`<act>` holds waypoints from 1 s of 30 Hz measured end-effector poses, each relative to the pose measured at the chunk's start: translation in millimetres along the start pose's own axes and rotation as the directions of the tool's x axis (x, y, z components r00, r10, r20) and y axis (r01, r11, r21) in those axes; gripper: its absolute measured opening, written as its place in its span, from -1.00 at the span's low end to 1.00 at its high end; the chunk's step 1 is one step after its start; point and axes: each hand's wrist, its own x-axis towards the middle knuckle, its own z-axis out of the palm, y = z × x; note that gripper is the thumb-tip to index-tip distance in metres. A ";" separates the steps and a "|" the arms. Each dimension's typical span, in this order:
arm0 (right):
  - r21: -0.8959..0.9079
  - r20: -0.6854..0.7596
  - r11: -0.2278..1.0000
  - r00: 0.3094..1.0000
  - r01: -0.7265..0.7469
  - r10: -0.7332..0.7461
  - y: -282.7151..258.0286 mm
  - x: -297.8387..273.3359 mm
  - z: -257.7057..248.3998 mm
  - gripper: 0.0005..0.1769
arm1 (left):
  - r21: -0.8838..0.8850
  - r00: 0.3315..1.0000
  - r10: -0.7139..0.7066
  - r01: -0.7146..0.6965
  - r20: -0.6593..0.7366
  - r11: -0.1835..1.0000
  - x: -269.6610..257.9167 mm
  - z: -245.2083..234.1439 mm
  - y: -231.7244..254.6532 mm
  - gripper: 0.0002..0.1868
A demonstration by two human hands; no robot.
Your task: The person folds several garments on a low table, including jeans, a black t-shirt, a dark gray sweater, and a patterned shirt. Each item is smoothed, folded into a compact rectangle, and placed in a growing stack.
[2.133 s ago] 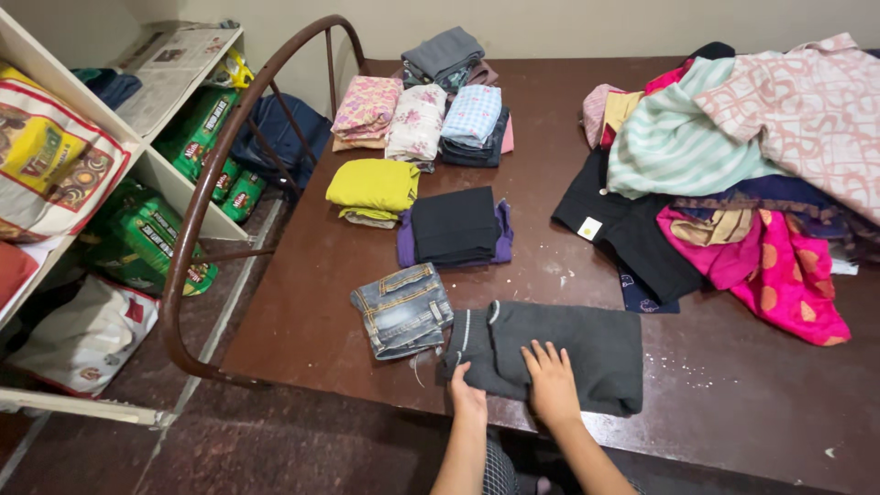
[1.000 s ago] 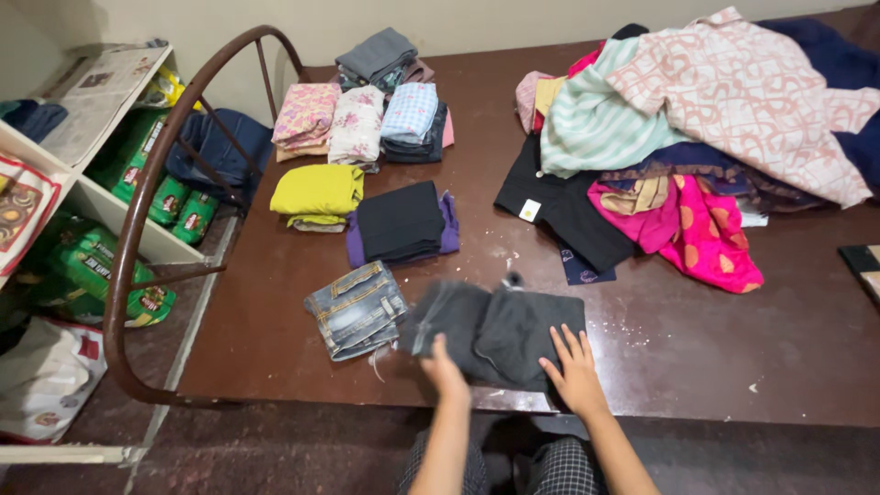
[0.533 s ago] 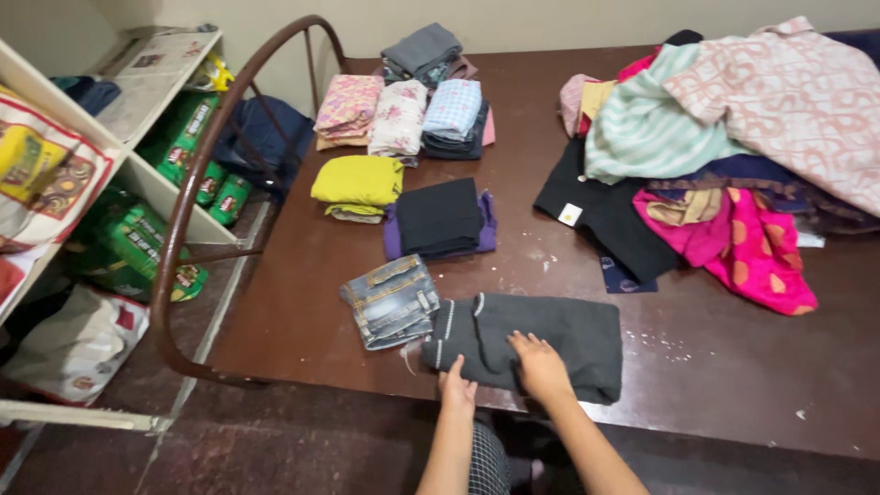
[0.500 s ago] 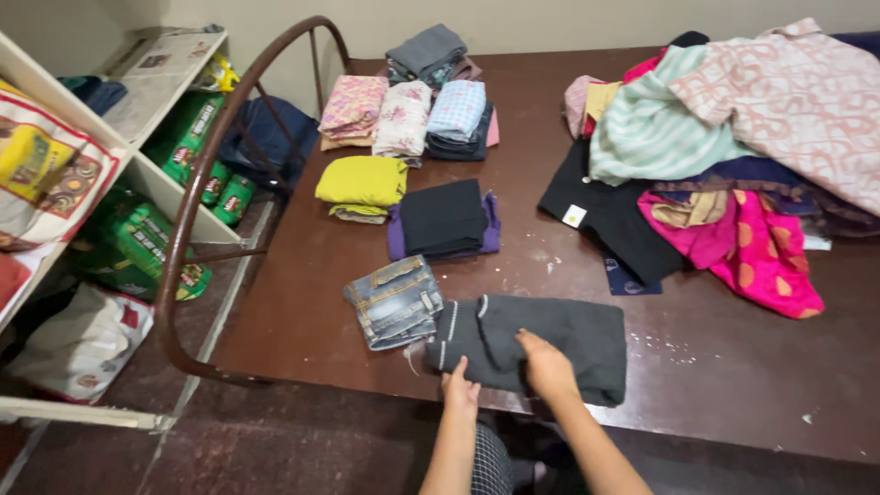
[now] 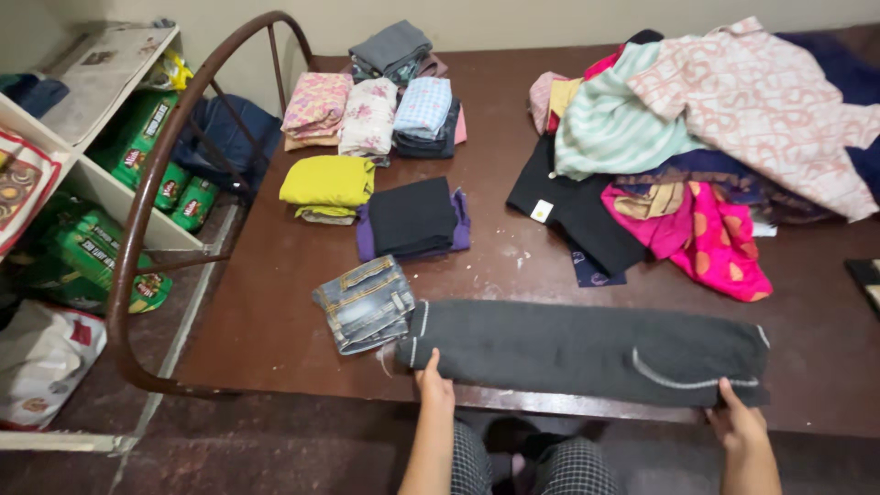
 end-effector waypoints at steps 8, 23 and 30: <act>-0.524 -0.369 0.839 0.847 0.150 -0.382 14.3 4.4 4.8 -0.11 | 0.151 0.980 0.191 -0.179 -0.064 0.972 -12.7 22.2 -3.8 -0.51; 0.178 0.298 0.983 0.949 0.051 -0.103 115.3 -54.6 84.9 -0.28 | 0.344 0.342 0.335 -0.937 0.878 0.055 -191.1 156.3 -31.5 -0.27; 0.094 0.363 0.965 0.911 -0.244 0.195 89.1 -15.4 94.0 -0.48 | 0.374 0.451 -0.376 -0.889 0.809 -0.263 -188.2 122.8 -63.5 -0.09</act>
